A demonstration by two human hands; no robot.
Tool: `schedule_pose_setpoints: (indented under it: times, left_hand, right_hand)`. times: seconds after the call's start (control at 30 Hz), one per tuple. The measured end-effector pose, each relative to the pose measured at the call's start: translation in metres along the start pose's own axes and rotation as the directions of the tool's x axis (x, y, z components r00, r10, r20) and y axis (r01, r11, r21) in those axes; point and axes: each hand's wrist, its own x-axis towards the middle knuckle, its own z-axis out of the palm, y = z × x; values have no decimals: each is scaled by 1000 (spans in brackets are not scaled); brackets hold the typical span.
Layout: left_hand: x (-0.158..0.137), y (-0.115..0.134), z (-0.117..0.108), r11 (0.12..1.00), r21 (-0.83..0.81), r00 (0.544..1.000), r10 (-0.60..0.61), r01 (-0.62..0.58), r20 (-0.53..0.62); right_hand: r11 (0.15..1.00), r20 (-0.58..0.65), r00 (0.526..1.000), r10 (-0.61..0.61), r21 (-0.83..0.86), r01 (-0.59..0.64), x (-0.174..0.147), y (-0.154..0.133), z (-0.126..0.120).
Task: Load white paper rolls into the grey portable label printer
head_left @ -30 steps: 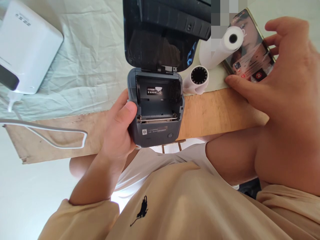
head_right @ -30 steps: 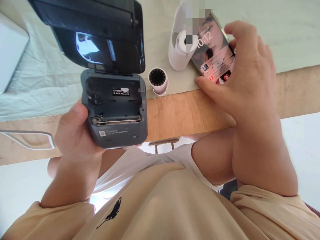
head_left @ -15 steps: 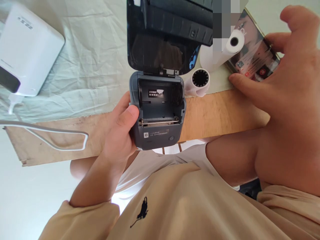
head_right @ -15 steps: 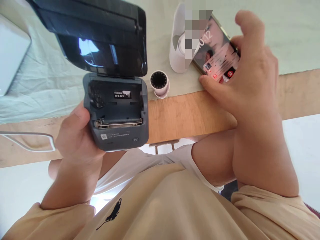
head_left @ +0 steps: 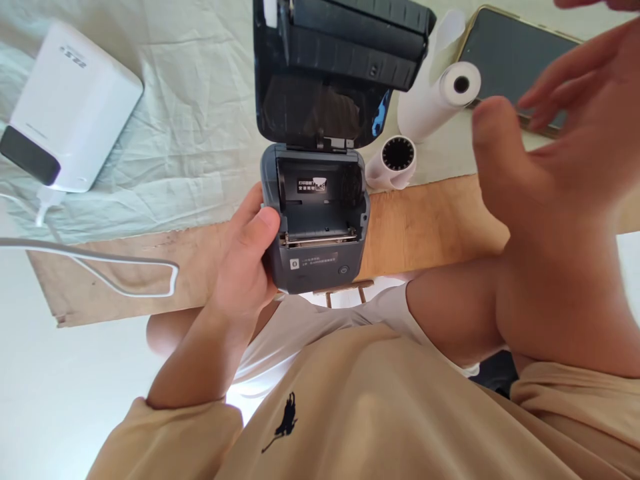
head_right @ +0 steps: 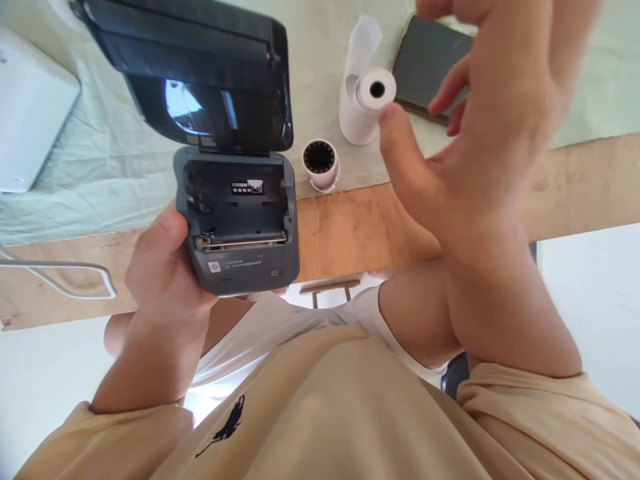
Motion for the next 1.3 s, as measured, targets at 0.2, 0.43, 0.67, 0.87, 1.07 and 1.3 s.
schedule_pose_setpoints:
  times: [0.2, 0.43, 0.67, 0.87, 1.07, 1.3]
  left_hand:
    - [-2, -2, 0, 999, 23, 999, -44, 44, -17]
    - [0, -6, -8, 1000, -25, 998, 12, -11, 59]
    - [-2, 0, -5, 996, -49, 992, 83, -78, 100]
    - [-2, -3, -5, 993, -59, 987, 108, -102, 118]
    - [0, -4, -5, 992, -74, 984, 113, -103, 141]
    - [-3, -1, -4, 994, -55, 988, 97, -91, 117]
  right_hand:
    - [978, 198, 975, -104, -159, 137, 25, 1, 26]
    - [937, 251, 922, -294, -114, 330, 13, 11, 26]
    - [942, 213, 925, -313, -53, 331, 11, 20, 26]
    - [934, 184, 924, -335, -62, 351, 8, 21, 24]
    - [925, 219, 908, -358, -46, 376, 7, 22, 23]
    - [908, 181, 894, -411, -5, 418, 8, 31, 23]
